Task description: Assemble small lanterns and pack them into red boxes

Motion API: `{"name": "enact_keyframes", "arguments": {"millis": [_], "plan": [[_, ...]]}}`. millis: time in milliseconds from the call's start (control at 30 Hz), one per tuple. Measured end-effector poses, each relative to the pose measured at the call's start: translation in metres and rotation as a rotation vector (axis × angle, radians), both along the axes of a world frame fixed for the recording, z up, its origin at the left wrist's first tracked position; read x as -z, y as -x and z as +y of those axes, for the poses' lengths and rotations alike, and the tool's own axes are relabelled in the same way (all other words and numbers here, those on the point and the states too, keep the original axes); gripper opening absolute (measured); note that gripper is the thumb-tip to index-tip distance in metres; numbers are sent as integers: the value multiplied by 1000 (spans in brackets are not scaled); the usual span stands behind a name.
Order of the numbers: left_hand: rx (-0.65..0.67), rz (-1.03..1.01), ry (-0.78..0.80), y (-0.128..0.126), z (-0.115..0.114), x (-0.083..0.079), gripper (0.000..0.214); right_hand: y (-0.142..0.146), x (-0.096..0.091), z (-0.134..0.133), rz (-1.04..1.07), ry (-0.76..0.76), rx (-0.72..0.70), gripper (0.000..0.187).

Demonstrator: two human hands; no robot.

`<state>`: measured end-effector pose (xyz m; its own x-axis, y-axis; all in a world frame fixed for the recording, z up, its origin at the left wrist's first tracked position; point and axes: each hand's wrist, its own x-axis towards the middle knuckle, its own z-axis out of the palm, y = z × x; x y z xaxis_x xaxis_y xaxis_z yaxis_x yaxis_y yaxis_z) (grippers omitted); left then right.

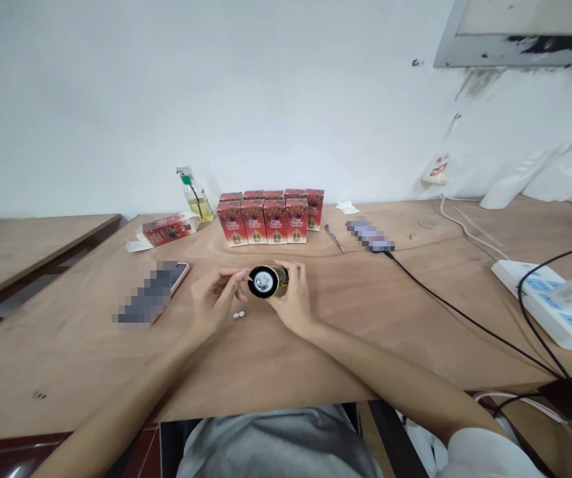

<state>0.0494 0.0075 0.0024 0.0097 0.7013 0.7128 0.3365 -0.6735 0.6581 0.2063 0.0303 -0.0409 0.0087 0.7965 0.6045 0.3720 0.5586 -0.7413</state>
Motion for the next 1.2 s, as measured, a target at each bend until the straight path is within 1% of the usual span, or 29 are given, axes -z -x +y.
{"name": "enact_keyframes", "arguments": {"millis": [167,300,433,533,600,733,867,1067,1133,1200], "plan": [[8,-24,12,-3,-1,1,14,-1,-1,0,-15,-8,-2,51],[16,-1,13,-3,-2,1,21,-1,-1,0,-23,-11,-13,51],[-32,92,-55,-2,-3,-5,13,-1,-1,0,-13,-23,-31,52],[-82,129,-111,-1,-3,-8,15,-1,-1,-1,-10,-25,-35,54],[-87,152,-152,0,-2,-7,13,-1,-1,-2,-19,-28,-42,54],[-74,270,-280,4,2,-3,6,-1,-1,-1,-29,-51,-44,52],[-106,443,-425,8,5,-1,13,-1,0,0,-14,-48,-46,53],[-208,648,-570,14,8,0,21,-1,-1,-1,-25,-22,-37,52],[-220,713,-594,15,8,-1,25,-1,-1,-1,-24,-17,-32,52],[-220,767,-574,16,7,-4,28,0,-1,-1,-21,-8,-28,52]]}}
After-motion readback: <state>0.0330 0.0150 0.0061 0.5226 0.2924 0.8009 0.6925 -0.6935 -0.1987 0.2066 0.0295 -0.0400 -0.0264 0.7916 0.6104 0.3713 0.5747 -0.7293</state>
